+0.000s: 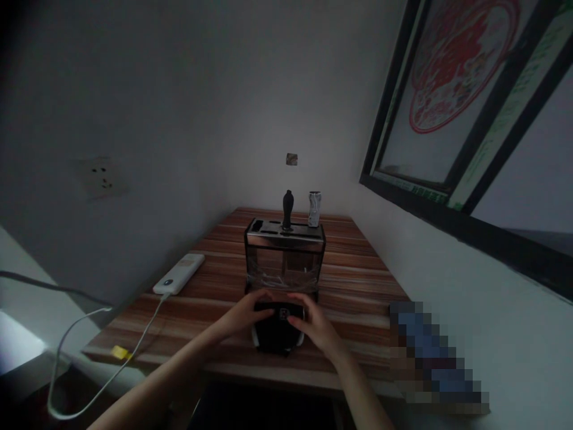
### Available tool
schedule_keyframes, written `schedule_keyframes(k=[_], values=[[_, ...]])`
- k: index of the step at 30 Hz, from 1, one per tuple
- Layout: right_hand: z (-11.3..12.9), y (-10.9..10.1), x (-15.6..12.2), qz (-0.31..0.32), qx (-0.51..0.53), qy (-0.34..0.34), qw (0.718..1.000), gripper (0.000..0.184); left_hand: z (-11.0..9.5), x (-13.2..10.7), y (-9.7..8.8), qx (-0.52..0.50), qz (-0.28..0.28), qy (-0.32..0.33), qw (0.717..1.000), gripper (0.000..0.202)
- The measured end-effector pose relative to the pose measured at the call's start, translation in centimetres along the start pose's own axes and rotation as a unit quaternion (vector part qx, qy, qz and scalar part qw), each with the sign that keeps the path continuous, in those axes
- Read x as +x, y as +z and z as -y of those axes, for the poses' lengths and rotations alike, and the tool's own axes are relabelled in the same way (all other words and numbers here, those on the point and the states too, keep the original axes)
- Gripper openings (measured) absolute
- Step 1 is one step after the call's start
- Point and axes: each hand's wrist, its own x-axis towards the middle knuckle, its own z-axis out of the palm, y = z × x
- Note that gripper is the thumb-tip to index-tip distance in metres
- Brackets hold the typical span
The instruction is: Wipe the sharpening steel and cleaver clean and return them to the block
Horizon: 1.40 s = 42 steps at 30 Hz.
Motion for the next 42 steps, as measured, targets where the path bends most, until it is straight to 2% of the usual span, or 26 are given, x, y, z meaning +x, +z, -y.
schedule_keyframes(k=[4,7,10,13,16,20,23,25,27,30,32,35,38,40,42], values=[[-1.2,-0.5,0.3,-0.057,-0.037,0.002,0.998,0.034,0.4,0.1,1.2,0.039,-0.018,0.006,0.999,0.025],[-1.6,-0.4,0.6,-0.076,-0.089,-0.009,0.993,0.027,0.1,-0.8,0.5,0.061,-0.038,0.012,0.997,0.027],[-1.6,0.0,0.6,-0.082,-0.124,-0.013,0.989,0.026,-1.3,-1.7,-1.0,0.062,-0.06,0.032,0.996,0.024],[-1.6,0.2,0.4,-0.087,-0.135,-0.015,0.987,0.026,-3.9,-2.5,-2.9,0.05,-0.081,0.06,0.994,0.019],[-1.7,0.4,0.3,-0.089,-0.151,-0.015,0.984,0.028,-7.4,-2.6,-5.3,0.063,-0.116,0.114,0.985,0.018],[-1.9,0.6,0.5,-0.093,-0.177,-0.009,0.98,0.032,-12.7,-0.2,-8.6,0.118,-0.174,0.225,0.951,0.017],[-2.1,0.8,0.6,-0.1,-0.188,0.002,0.977,0.033,-15.8,3.3,-10.2,0.177,-0.219,0.297,0.912,0.016],[-2.1,0.8,0.6,-0.097,-0.191,0.004,0.977,0.033,-17.0,6.0,-10.6,0.266,-0.219,0.344,0.874,0.016],[-1.9,0.9,0.5,-0.089,-0.194,0.006,0.977,0.033,-17.6,8.4,-10.8,0.399,-0.192,0.382,0.811,0.017],[-1.8,0.9,0.5,-0.085,-0.2,0.005,0.976,0.032,-18.2,10.6,-11.3,0.548,-0.109,0.435,0.706,0.022],[-1.7,0.9,0.4,-0.086,-0.198,-0.002,0.976,0.031,-18.8,11.2,-11.7,0.594,-0.079,0.45,0.662,0.023],[-1.8,1.0,0.4,-0.091,-0.194,-0.008,0.977,0.03,-20.1,11.6,-12.2,0.64,-0.049,0.456,0.617,0.024],[-1.9,1.0,0.4,-0.095,-0.189,-0.007,0.977,0.029,-21.1,12.2,-12.0,0.697,0.015,0.428,0.575,0.025],[-2.0,1.0,0.5,-0.097,-0.185,-0.007,0.978,0.028,-21.2,12.8,-11.4,0.724,0.042,0.395,0.564,0.026],[-2.2,1.0,0.5,-0.098,-0.185,-0.007,0.978,0.028,-20.8,13.6,-10.6,0.736,0.048,0.368,0.566,0.021]])
